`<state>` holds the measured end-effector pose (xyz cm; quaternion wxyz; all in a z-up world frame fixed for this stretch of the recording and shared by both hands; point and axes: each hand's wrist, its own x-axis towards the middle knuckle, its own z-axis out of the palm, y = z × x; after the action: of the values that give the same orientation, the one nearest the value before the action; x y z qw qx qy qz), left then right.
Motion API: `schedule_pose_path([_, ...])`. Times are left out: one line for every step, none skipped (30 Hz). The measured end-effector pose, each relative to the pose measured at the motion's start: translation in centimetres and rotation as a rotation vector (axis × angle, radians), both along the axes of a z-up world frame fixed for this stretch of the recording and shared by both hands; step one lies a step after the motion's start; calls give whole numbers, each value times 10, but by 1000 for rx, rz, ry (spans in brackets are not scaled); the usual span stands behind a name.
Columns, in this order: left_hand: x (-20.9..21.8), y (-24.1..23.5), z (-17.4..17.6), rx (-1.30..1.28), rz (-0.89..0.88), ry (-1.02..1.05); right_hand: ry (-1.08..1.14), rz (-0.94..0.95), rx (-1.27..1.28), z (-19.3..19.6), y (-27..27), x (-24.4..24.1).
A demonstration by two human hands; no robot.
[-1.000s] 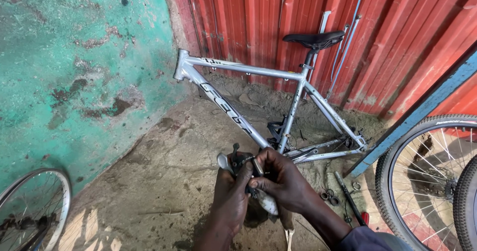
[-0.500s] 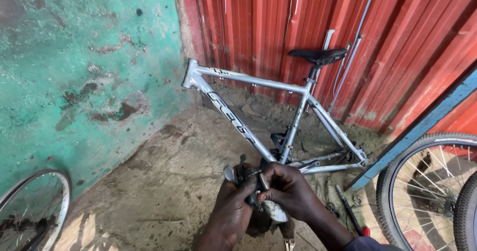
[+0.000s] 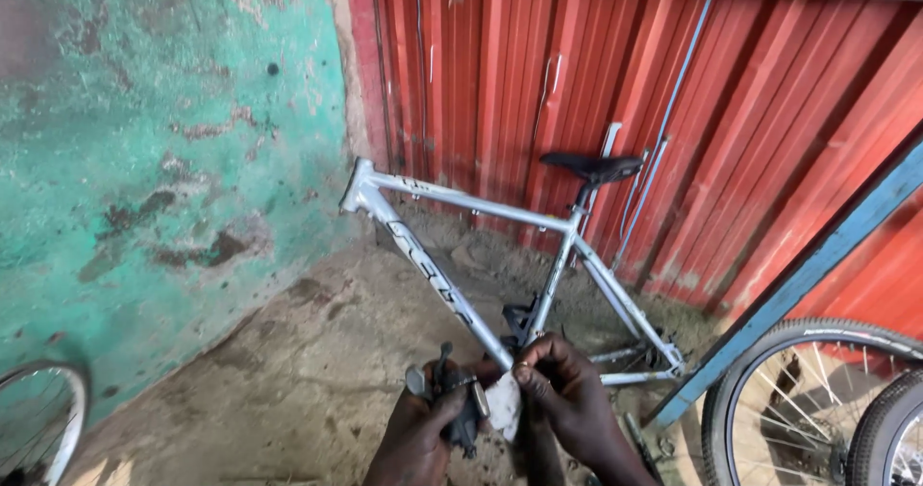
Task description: The person cleans a bicycle derailleur with a rag and then uses a screwdriver to adjust the mechanism. They also handle a bicycle cable, threading it through the derailleur and manipulating it with their hands.
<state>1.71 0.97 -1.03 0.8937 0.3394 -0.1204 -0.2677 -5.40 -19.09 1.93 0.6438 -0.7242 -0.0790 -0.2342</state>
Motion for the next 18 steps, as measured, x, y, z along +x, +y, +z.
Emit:
schedule_pose_path([2, -1, -2, 28, -36, 4, 52, -42, 5, -3, 0, -2])
schedule_pose_path([1, -4, 0, 30, -39, 12, 61, -45, 7, -4, -5, 1])
schedule_pose_path([1, -7, 0, 38, 7, 26, 41, -16, 9, -7, -9, 5])
schedule_pose_path([-3, -6, -2, 55, 50, 50, 32, 11, 18, -12, -10, 4])
schedule_pose_path([-4, -4, 6, 65, 46, 69, 52, 6, 27, -5, -9, -1])
schedule_pose_path([-4, -2, 13, 145, 49, 72, 158, 35, 7, 2, -9, -5])
schedule_pose_path([-5, 0, 21, 224, 50, 75, 263, 64, -14, 10, -8, -8])
schedule_pose_path([-8, 2, 25, 229, 53, 78, 265, 68, -9, 11, -6, -10])
schedule_pose_path([-11, 5, 31, 193, 118, 86, 366, 63, -104, 13, -4, -12])
schedule_pose_path([-11, 5, 38, 151, 183, 85, 458, 55, -204, 18, -6, -11])
schedule_pose_path([-9, 5, 42, 151, 186, 79, 451, 56, -204, 17, -10, -10])
schedule_pose_path([-9, 7, 44, 181, 213, 76, 508, 95, -200, 14, -12, -11])
schedule_pose_path([-8, 10, 46, 212, 241, 73, 564, 135, -195, 11, -14, -11])
schedule_pose_path([-3, 8, 34, 216, 244, 77, 568, 140, -192, 8, -14, -11])
schedule_pose_path([3, 7, 22, 189, 241, 105, 387, 235, -99, 6, -14, -10])
schedule_pose_path([10, 7, 11, 159, 241, 131, 204, 330, -9, 3, -13, -7])
schedule_pose_path([4, 7, 15, 161, 247, 133, 206, 336, -7, 14, 2, -13])
schedule_pose_path([0, 6, 21, 145, 257, 232, 195, 328, 255, 27, 14, -15])
